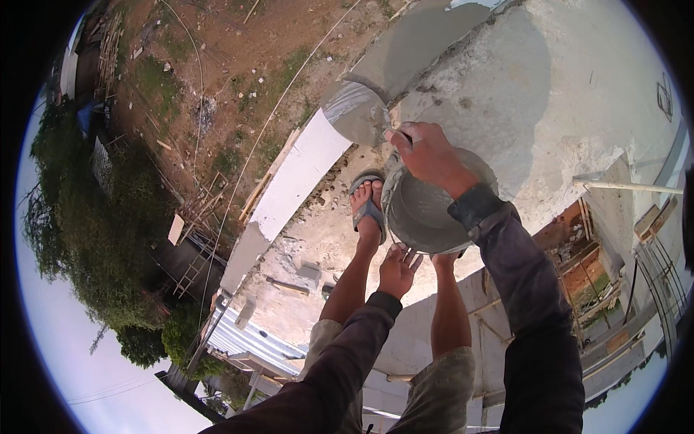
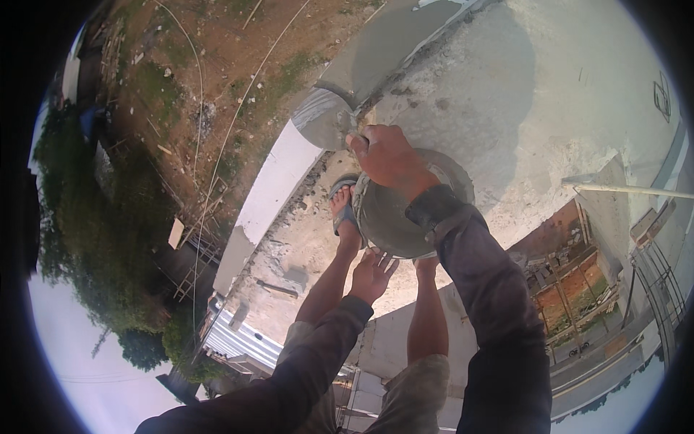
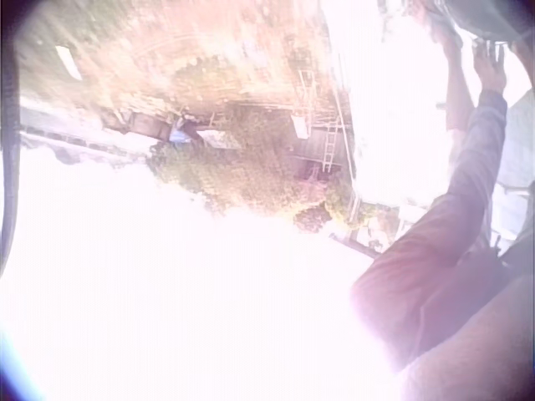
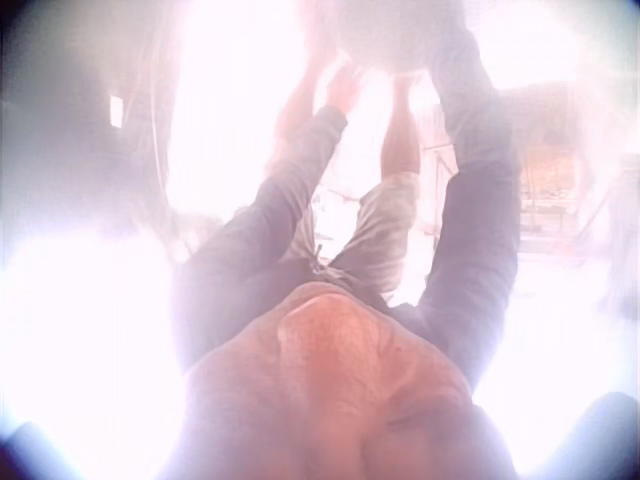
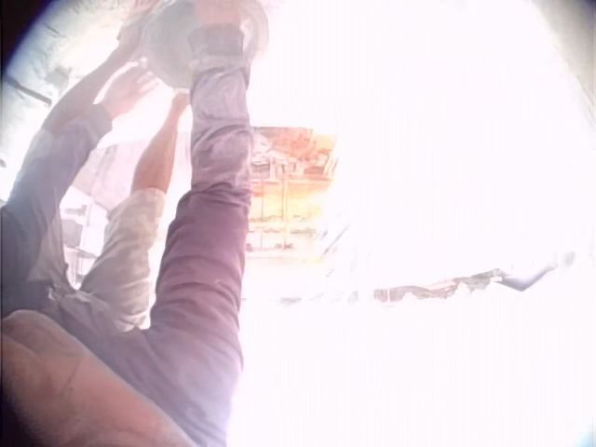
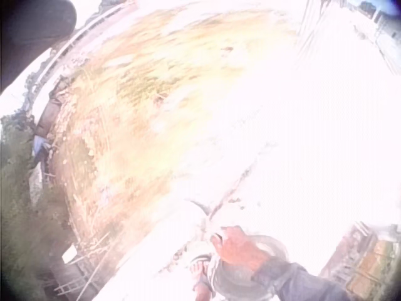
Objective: The person places white rectangular tiles along a concrete ledge, applies cement with a trowel, and adjusts the tiles to align them. The person uses a tape measure to check spacing and continues applying cement between tiles.
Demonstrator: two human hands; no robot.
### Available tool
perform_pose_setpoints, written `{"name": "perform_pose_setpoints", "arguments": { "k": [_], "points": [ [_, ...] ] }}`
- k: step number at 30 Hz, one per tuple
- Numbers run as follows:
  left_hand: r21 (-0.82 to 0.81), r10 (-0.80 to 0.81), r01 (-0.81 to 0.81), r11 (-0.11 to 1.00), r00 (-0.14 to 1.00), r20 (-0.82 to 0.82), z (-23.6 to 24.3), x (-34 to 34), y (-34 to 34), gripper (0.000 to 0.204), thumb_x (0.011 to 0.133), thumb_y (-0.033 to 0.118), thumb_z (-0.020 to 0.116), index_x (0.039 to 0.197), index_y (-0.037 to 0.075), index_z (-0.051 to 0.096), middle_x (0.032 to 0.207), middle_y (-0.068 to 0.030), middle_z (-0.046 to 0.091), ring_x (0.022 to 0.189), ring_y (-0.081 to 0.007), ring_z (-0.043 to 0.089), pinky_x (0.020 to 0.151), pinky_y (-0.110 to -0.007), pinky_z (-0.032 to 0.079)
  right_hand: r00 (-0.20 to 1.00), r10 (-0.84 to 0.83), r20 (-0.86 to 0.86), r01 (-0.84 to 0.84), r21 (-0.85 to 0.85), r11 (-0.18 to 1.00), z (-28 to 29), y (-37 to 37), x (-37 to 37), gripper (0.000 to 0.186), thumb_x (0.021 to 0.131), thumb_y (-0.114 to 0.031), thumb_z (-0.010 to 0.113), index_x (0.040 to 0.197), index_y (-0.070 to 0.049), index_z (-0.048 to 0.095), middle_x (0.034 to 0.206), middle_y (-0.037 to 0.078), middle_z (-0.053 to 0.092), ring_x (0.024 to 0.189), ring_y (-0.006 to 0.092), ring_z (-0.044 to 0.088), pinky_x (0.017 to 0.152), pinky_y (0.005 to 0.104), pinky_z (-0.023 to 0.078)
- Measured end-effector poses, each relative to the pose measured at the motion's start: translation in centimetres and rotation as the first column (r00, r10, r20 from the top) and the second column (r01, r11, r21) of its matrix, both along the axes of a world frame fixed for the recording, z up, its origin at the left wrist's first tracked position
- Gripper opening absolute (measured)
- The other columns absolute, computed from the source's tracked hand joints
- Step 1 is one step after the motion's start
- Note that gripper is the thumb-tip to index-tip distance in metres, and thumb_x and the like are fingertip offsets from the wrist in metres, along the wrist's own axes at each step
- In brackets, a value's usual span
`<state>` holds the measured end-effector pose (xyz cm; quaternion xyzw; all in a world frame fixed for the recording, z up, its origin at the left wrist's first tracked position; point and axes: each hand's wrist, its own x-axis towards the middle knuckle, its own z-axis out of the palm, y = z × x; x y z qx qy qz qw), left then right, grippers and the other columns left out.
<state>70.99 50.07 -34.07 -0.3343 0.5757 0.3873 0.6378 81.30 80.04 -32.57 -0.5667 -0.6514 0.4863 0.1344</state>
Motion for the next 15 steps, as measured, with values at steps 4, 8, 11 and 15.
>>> {"name": "perform_pose_setpoints", "arguments": {
  "k": [4, 8, 11, 15],
  "points": [
    [0.02, -0.037, 0.037, 0.999, 0.999, -0.009, -0.2, -0.3, -0.4, 0.021, 0.107, 0.028, 0.051, 0.118, 0.01, 0.05, 0.129, -0.011, 0.053, 0.131, -0.0337, 0.049, 0.115, -0.057, 0.035, 0.467, -0.875, -0.129, 0.506, -0.772, 0.384, 3.6, -3.7, -0.9, 0.03, 0.103, -0.03, 0.059, 0.091, -0.003, 0.061, 0.071, 0.006, 0.062, 0.054, 0.0203, 0.062, 0.048, 0.0356, 0.051],
    [-0.101, -0.121, 0.112, 0.989, 0.989, -0.088, 1.4, -1.8, 0.0, 0.045, 0.104, 0.026, 0.056, 0.141, 0.007, 0.039, 0.136, -0.0163, 0.049, 0.13, -0.0369, 0.051, 0.11, -0.055, 0.041, 0.128, -0.991, -0.032, 0.664, -0.739, 0.11, 1.5, -4.7, -2.5, 0.028, 0.103, -0.029, 0.057, 0.097, -0.002, 0.061, 0.07, 0.009, 0.064, 0.062, 0.0229, 0.066, 0.053, 0.0387, 0.054],
    [0.199, -0.452, 0.468, 0.861, 0.884, -0.119, 5.3, -5.5, 2.0, 0.051, 0.1, 0.023, 0.06, 0.143, 0.007, 0.037, 0.137, -0.014, 0.049, 0.122, -0.0336, 0.057, 0.1, -0.048, 0.05, 0.681, -0.687, 0.255, 0.72, -0.058, 0.692, -2.5, -4.1, -5.3, 0.023, 0.1, -0.023, 0.058, 0.102, -0.001, 0.065, 0.071, 0.014, 0.068, 0.068, 0.0283, 0.069, 0.061, 0.044, 0.055],
    [-0.022, -0.749, 0.799, 0.6, 0.552, -0.366, 14.1, -10.5, 4.5, 0.044, 0.098, 0.024, 0.065, 0.133, 0.003, 0.047, 0.129, -0.0111, 0.055, 0.115, -0.0254, 0.062, 0.095, -0.039, 0.052, 0.794, -0.364, 0.487, 0.409, 0.014, 0.912, -4.0, -2.6, -7.9, 0.024, 0.091, -0.016, 0.061, 0.108, -0.001, 0.067, 0.075, 0.018, 0.071, 0.077, 0.0347, 0.072, 0.071, 0.0472, 0.055]
  ]
}}
